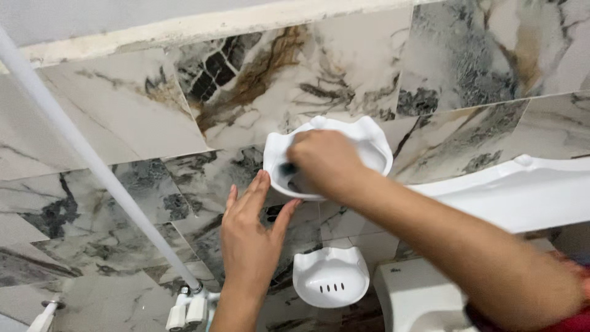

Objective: The person scrubs a long white wall-mounted soap dish, a circular wall-mounted holder, and a small wall-mounted soap dish with a green sponge. The person then fills a mug with water from a tap and pours water into the circular holder and the small soap dish.

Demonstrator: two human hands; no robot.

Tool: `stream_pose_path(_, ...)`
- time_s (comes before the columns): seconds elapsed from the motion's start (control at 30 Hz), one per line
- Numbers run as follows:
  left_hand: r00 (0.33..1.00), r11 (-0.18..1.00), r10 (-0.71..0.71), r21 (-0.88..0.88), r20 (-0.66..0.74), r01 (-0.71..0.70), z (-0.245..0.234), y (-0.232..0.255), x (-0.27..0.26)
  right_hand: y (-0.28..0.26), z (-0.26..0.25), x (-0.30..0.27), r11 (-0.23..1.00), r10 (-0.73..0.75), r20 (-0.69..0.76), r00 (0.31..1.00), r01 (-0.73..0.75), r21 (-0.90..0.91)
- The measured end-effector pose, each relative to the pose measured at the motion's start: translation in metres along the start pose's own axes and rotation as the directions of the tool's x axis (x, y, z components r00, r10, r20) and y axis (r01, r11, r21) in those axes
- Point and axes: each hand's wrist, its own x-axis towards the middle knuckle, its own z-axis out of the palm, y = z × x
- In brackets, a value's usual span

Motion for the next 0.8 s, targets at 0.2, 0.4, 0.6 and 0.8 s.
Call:
stream_pose_path(0.2,1.000,1.000,-0.022,-0.022,-0.017,0.022,0.004,0.001,-0.002,0.009,0.005,0.005,0.913,-0.173,0.029,0.984,0.150,0.379)
stream_pose_path(0.4,0.999,0.998,-0.043,-0.038,0.017,0.043,0.005,-0.003,-0.001,0.003,0.013,0.006,0.984,-0.168,-0.099,0.981,0.172,0.042)
stream_pose_path(0.6,0.999,0.998,-0.033,-0.060,-0.034,0.030,0.004,-0.003,0.000,0.011,0.007,-0.010,0.965,-0.162,-0.157,0.974,0.124,-0.230)
stream_pose_path(0.8,0.999,0.998,-0.039,-0.040,-0.002,0.039,0.005,-0.006,0.003,0.006,0.006,0.010,0.998,-0.057,-0.242,0.969,0.061,0.012)
